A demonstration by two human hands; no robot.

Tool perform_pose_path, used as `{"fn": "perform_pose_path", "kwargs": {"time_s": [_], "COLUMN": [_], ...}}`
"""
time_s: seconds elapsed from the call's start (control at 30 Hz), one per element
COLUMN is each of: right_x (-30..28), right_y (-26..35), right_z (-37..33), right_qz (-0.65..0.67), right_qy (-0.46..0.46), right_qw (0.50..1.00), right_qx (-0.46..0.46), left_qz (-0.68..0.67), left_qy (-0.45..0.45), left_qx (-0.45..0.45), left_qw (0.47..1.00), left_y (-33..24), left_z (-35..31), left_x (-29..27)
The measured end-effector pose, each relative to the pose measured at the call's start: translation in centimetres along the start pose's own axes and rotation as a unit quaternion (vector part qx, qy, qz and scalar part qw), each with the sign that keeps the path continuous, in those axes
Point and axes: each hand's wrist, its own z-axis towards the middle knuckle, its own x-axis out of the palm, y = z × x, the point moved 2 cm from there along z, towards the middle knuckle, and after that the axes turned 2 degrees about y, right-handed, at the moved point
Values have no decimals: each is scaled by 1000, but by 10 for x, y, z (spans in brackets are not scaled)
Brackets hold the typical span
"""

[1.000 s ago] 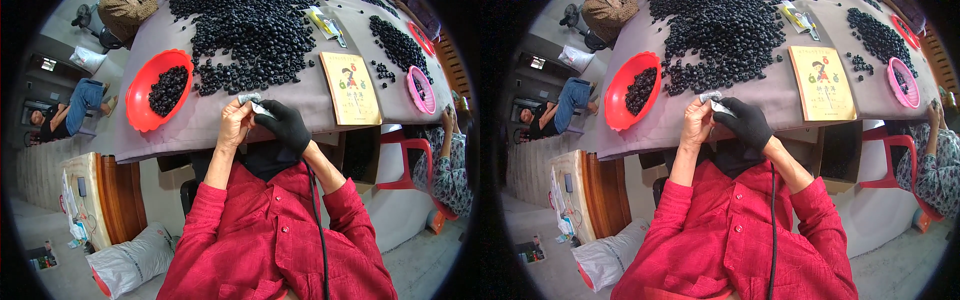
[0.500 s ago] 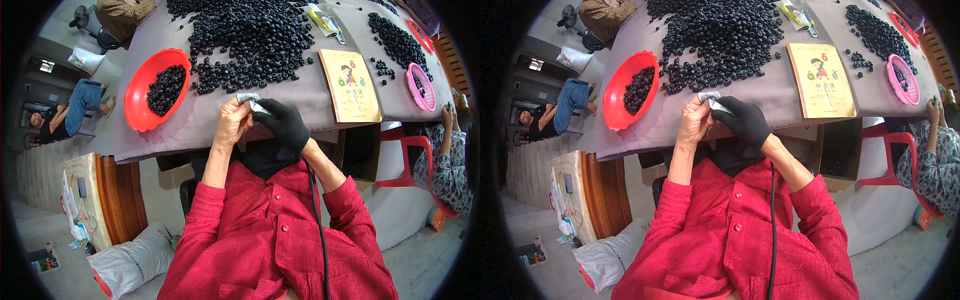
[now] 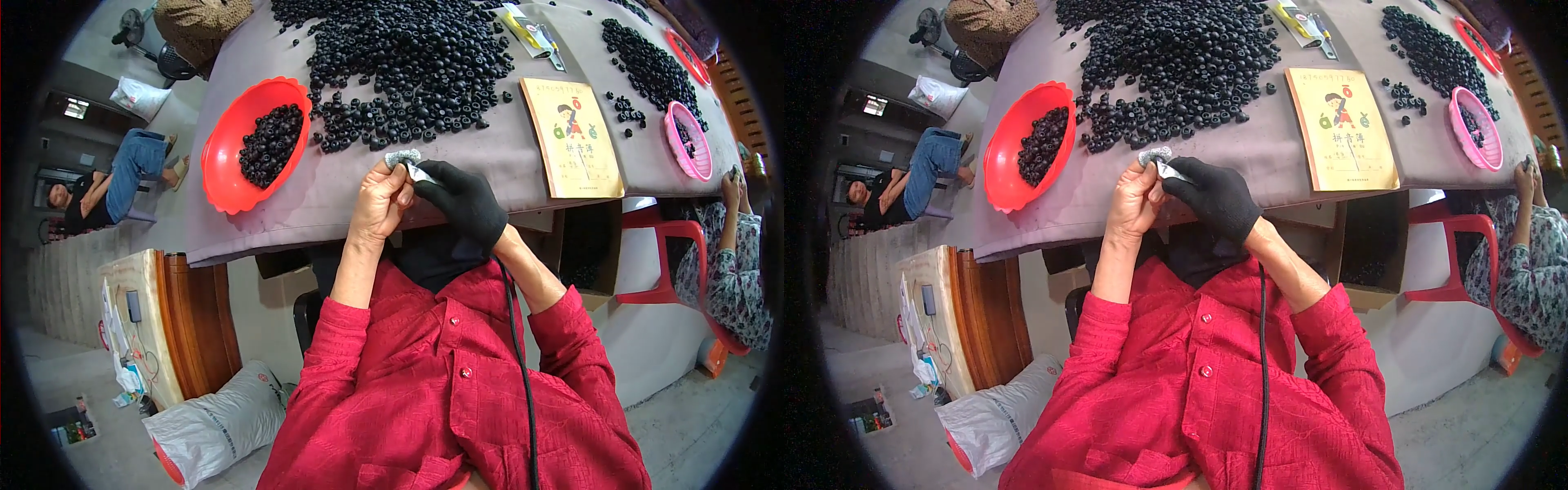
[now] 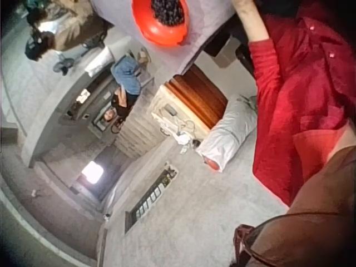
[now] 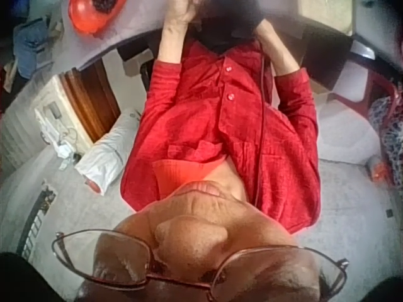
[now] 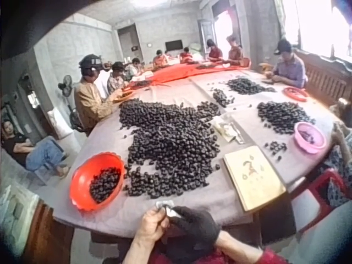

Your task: The person sorts small black round items on a table by hand, wearing a protective glove.

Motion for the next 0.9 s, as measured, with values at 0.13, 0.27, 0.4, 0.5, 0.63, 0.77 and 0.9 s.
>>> {"fn": "perform_pose_path", "kwargs": {"time_s": [0.13, 0.27, 0.4, 0.5, 0.63, 0.77, 0.9], "right_x": [0, -1, -1, -1, -2, -2, -2], "right_y": [2, 2, 4, 5, 1, 4, 3], "right_z": [0, 0, 0, 1, 0, 0, 0], "right_qz": [-8, 7, 12, 3, 8, -9, 3], "right_qy": [2, 3, 8, 13, 11, 13, 12], "right_qw": [1000, 1000, 1000, 1000, 1000, 1000, 999], "right_qx": [7, -11, 6, 9, 14, 11, 31], "left_qz": [14, 12, 22, 24, 50, 59, 70], "left_qy": [1, 5, 15, 17, 28, 27, 33], "left_qx": [6, 0, 4, 6, 25, 34, 32], "left_qw": [1000, 1000, 1000, 1000, 998, 997, 997], "left_y": [0, -1, -2, -2, -3, -2, -4], "left_z": [0, -1, -1, -2, 0, 0, -1], "left_x": [-1, 1, 0, 1, 1, 1, 3]}}
